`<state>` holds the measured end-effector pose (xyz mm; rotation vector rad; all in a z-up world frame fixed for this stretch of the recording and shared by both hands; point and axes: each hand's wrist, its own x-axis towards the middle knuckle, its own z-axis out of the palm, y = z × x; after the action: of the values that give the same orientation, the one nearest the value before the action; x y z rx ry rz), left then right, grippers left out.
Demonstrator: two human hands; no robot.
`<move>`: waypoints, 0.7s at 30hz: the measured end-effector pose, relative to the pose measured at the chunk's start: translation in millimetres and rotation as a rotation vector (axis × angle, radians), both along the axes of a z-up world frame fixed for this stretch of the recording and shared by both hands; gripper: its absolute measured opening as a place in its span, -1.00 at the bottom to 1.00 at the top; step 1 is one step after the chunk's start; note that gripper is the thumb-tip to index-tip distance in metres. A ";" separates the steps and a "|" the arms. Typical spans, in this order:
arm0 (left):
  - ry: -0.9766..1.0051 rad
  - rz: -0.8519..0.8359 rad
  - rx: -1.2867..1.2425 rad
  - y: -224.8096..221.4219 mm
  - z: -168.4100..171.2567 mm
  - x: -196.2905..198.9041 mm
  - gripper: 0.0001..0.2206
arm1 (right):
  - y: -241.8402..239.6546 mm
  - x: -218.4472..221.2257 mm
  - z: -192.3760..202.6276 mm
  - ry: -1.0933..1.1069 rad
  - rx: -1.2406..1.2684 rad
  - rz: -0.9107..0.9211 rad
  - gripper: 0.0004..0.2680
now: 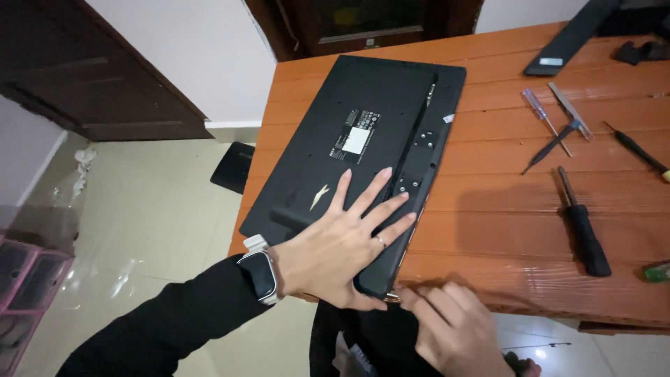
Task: Using a flat-head screwdriver to pry open the plastic casing of a computer monitor.
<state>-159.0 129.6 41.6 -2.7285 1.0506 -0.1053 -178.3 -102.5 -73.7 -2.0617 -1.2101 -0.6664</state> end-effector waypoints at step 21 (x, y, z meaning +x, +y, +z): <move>-0.082 0.040 -0.019 -1.7 -9.1 9.4 0.13 | -13.8 42.2 53.8 -0.111 -0.388 0.171 -0.64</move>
<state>-149.6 127.9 32.5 -2.7351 0.9768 -0.2200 -136.2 -116.4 -19.9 -2.2168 -1.6663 -0.4991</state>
